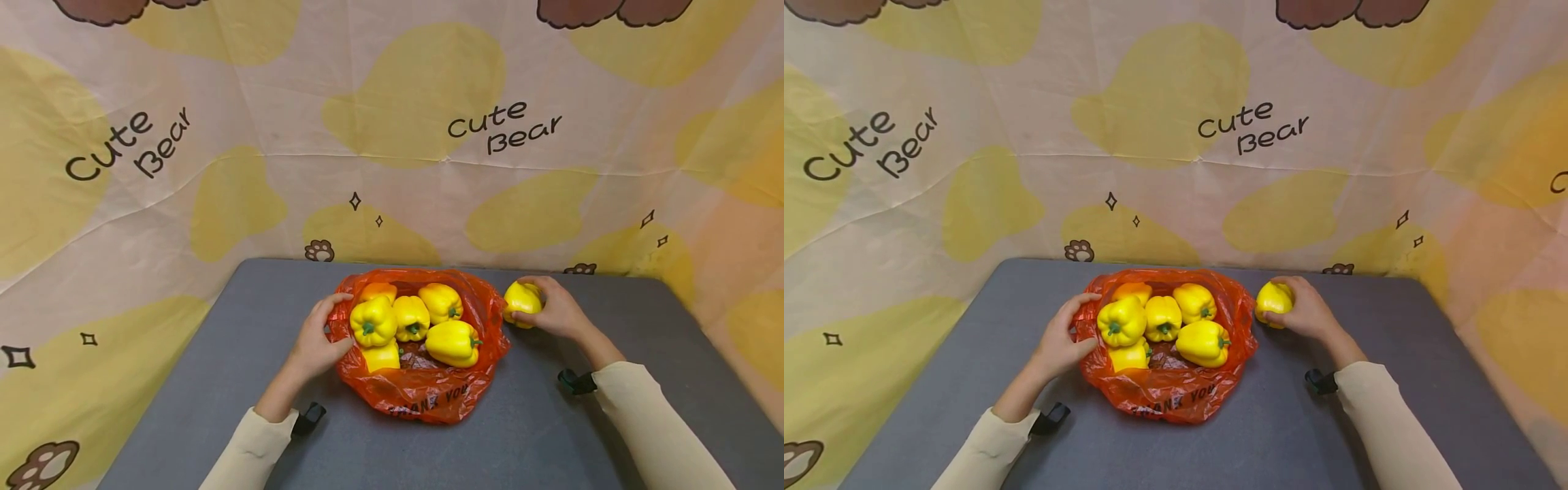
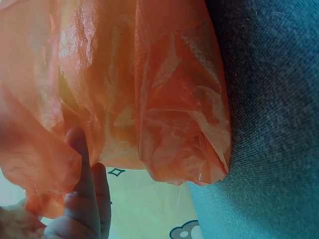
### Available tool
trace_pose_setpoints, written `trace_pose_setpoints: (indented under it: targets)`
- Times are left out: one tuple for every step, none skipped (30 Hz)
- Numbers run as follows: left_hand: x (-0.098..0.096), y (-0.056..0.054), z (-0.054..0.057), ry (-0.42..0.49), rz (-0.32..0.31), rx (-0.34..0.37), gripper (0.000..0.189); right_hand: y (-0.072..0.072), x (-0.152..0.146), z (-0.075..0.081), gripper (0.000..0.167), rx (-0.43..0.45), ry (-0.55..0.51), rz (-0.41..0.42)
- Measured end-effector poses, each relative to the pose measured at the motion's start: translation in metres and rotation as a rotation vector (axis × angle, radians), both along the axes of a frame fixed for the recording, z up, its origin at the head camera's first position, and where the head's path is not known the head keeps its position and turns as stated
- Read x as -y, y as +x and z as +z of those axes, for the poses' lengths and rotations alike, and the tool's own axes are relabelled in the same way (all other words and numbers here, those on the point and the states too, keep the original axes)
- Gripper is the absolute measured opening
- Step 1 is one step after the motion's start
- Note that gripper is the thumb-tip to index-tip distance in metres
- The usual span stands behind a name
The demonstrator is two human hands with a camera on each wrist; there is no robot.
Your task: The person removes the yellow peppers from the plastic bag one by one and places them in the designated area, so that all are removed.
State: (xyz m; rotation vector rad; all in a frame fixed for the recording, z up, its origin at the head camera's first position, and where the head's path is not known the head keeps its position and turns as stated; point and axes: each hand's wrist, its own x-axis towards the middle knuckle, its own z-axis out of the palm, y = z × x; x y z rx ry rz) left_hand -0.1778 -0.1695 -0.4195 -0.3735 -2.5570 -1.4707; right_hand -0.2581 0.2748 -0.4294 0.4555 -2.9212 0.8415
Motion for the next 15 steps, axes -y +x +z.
trace_pose_setpoints:
  targets:
    - [0.0000, 0.0000, -0.0002, -0.001, 0.001, 0.004, 0.068, 0.0001, -0.0004, -0.0005, 0.071, -0.001, 0.001, 0.000]
    - [0.0001, 0.0000, -0.0004, -0.003, 0.002, 0.008, 0.068, 0.0002, -0.0009, -0.0011, 0.071, -0.002, 0.002, 0.000]
    - [0.0001, 0.0000, -0.0005, -0.003, 0.002, 0.013, 0.068, 0.0004, -0.0012, -0.0016, 0.070, -0.003, 0.004, -0.001]
    - [0.0001, 0.0000, -0.0006, -0.004, 0.002, 0.018, 0.068, 0.0005, -0.0018, -0.0020, 0.070, -0.003, 0.003, -0.003]
    - [0.0000, 0.0001, -0.0007, -0.004, 0.003, 0.022, 0.068, 0.0006, -0.0021, -0.0024, 0.069, -0.004, 0.002, -0.002]
    - [-0.0001, 0.0001, -0.0007, -0.003, 0.004, 0.026, 0.068, 0.0008, -0.0024, -0.0027, 0.068, -0.004, 0.000, -0.003]
    - [-0.0001, 0.0001, -0.0006, -0.003, 0.005, 0.030, 0.068, 0.0010, -0.0027, -0.0029, 0.067, -0.005, -0.001, -0.004]
    - [-0.0001, 0.0001, -0.0006, -0.003, 0.006, 0.031, 0.068, 0.0013, -0.0027, -0.0029, 0.067, -0.006, -0.003, -0.004]
    - [-0.0002, 0.0001, -0.0004, -0.001, 0.006, 0.033, 0.068, 0.0017, -0.0025, -0.0027, 0.066, -0.006, -0.004, -0.004]
    - [-0.0002, 0.0000, -0.0005, -0.001, 0.006, 0.032, 0.068, 0.0020, -0.0025, -0.0022, 0.066, -0.008, -0.005, -0.004]
    - [-0.0002, -0.0001, -0.0005, 0.000, 0.007, 0.032, 0.068, 0.0024, -0.0024, -0.0015, 0.065, -0.011, -0.005, -0.005]
    - [-0.0002, -0.0002, -0.0004, 0.000, 0.007, 0.033, 0.068, 0.0030, -0.0023, -0.0005, 0.065, -0.013, -0.005, -0.007]
    - [-0.0001, -0.0003, -0.0003, 0.001, 0.008, 0.033, 0.068, 0.0037, -0.0020, 0.0010, 0.065, -0.014, -0.006, -0.010]
    - [-0.0001, -0.0003, -0.0003, 0.002, 0.008, 0.033, 0.068, 0.0045, -0.0017, 0.0026, 0.065, -0.016, -0.006, -0.012]
    - [0.0000, -0.0004, -0.0001, 0.003, 0.010, 0.032, 0.067, 0.0054, -0.0013, 0.0045, 0.065, -0.017, -0.006, -0.015]
